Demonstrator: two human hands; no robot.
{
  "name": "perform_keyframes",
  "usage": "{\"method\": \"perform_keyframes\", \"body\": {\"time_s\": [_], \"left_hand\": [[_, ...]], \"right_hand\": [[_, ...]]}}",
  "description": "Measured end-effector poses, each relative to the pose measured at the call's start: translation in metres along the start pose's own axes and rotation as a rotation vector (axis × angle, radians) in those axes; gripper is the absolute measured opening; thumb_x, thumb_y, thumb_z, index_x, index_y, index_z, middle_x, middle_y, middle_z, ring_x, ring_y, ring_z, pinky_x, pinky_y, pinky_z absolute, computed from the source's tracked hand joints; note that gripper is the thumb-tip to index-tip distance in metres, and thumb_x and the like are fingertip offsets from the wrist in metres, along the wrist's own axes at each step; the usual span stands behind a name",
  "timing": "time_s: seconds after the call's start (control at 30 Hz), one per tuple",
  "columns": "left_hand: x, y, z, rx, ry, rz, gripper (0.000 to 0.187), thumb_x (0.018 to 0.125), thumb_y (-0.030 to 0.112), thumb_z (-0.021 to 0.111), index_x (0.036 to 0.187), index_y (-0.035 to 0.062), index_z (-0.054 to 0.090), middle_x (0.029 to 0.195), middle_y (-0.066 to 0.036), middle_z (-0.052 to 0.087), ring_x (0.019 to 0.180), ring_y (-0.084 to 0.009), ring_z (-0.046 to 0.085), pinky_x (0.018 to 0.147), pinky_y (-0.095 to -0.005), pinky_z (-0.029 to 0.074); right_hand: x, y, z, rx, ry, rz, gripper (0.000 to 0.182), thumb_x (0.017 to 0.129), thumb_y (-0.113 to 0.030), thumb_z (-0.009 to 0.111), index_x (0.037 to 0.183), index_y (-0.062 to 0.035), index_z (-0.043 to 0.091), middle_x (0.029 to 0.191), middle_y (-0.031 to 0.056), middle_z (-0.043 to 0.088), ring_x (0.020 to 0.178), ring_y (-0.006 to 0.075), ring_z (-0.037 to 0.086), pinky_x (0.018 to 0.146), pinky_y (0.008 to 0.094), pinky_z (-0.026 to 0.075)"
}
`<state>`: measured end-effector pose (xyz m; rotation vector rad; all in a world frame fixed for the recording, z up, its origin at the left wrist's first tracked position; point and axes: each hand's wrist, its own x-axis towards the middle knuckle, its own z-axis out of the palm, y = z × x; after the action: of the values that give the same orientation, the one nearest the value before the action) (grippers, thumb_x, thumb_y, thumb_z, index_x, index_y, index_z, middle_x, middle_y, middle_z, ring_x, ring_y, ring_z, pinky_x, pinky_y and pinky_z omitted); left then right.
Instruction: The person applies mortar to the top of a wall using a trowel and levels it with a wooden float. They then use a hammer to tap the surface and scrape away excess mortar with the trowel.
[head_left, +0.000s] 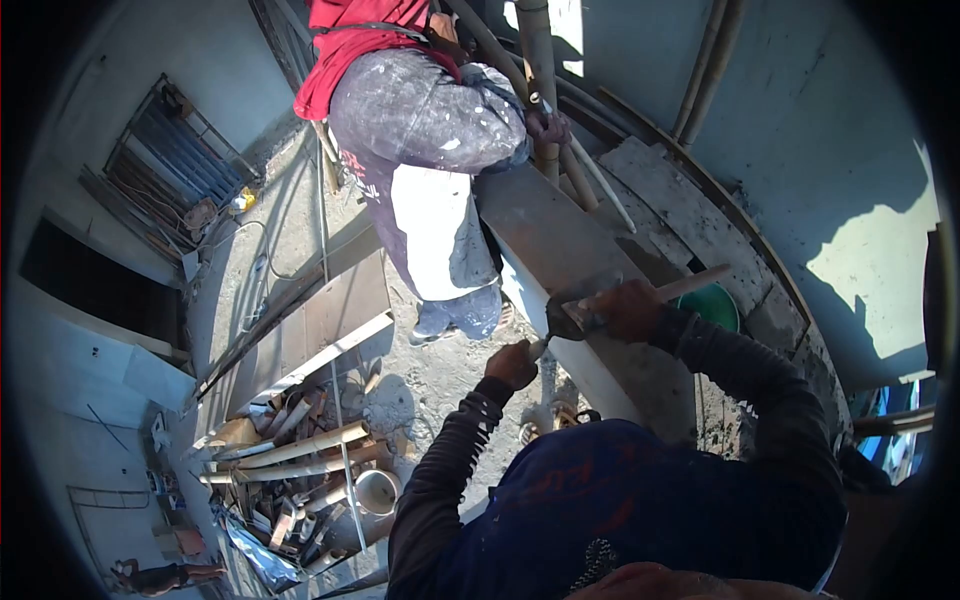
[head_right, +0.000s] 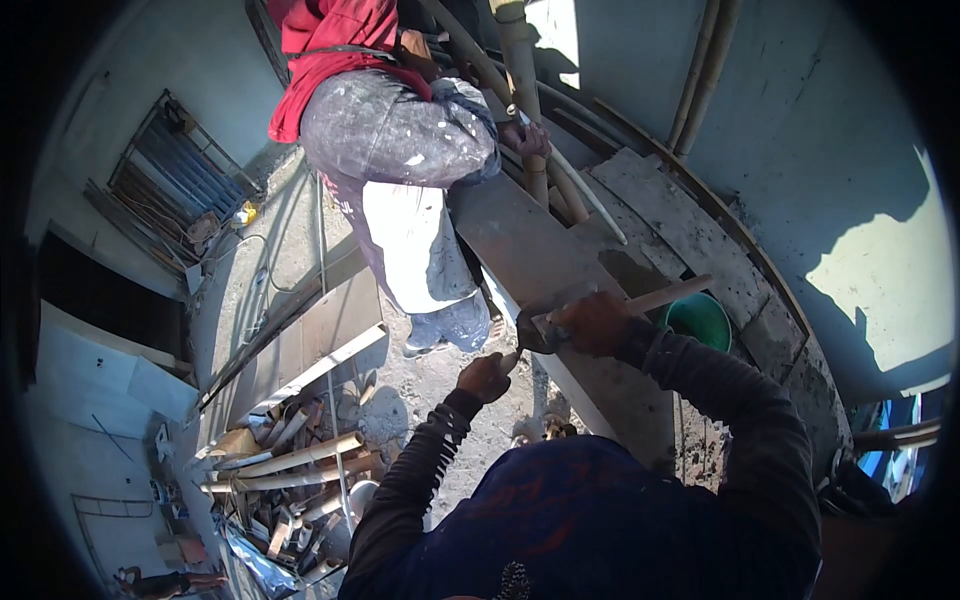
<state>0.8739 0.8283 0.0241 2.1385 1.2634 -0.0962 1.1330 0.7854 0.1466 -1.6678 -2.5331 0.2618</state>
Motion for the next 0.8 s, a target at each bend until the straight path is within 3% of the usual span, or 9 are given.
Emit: {"method": "perform_keyframes", "body": {"time_s": [0.1,0.3,0.4,0.63,0.8], "left_hand": [[-0.001,0.0,0.0,0.037,-0.009,0.042,0.028,0.077,0.021,0.058,0.099,0.0032,0.058,0.092,-0.023,0.066,0.09,-0.0402,0.064,0.08,-0.0501,0.05],[0.0,-0.001,-0.005,0.085,-0.03,0.03,0.031,0.078,0.022,0.057,0.101,0.0016,0.06,0.096,-0.025,0.066,0.096,-0.0406,0.063,0.084,-0.0496,0.049],[0.015,-0.024,0.015,0.142,0.003,0.127,0.035,0.077,0.023,0.058,0.104,0.0015,0.06,0.098,-0.024,0.066,0.097,-0.0405,0.063,0.086,-0.0499,0.049],[0.002,0.002,-0.012,0.083,0.011,0.03,0.032,0.076,0.02,0.06,0.102,0.0008,0.06,0.097,-0.025,0.066,0.096,-0.0407,0.063,0.083,-0.0489,0.05],[0.005,0.005,-0.008,0.103,0.013,0.007,0.033,0.077,0.02,0.059,0.103,0.0003,0.06,0.095,-0.025,0.067,0.094,-0.0412,0.064,0.083,-0.05,0.05]], "right_hand": [[-0.001,-0.011,0.0,0.036,-0.013,-0.126,0.018,0.073,-0.018,0.063,0.09,-0.0123,0.066,0.076,0.011,0.067,0.071,0.0313,0.068,0.062,0.0452,0.054],[0.001,-0.017,-0.003,0.043,0.028,-0.114,0.012,0.077,-0.021,0.061,0.078,-0.0104,0.066,0.07,0.0119,0.065,0.066,0.0309,0.068,0.059,0.0444,0.054],[-0.002,-0.012,0.016,0.076,0.028,-0.126,0.016,0.077,-0.024,0.062,0.089,-0.014,0.066,0.076,0.0097,0.067,0.067,0.0308,0.068,0.06,0.044,0.054],[0.002,-0.02,0.016,-0.042,-0.003,-0.066,0.017,0.078,-0.026,0.061,0.09,-0.0143,0.067,0.075,0.0094,0.068,0.066,0.0296,0.068,0.059,0.044,0.055],[-0.007,-0.023,0.007,0.09,0.093,-0.118,0.018,0.078,-0.025,0.062,0.091,-0.0128,0.067,0.075,0.0108,0.067,0.069,0.0304,0.068,0.062,0.0442,0.055]]}}
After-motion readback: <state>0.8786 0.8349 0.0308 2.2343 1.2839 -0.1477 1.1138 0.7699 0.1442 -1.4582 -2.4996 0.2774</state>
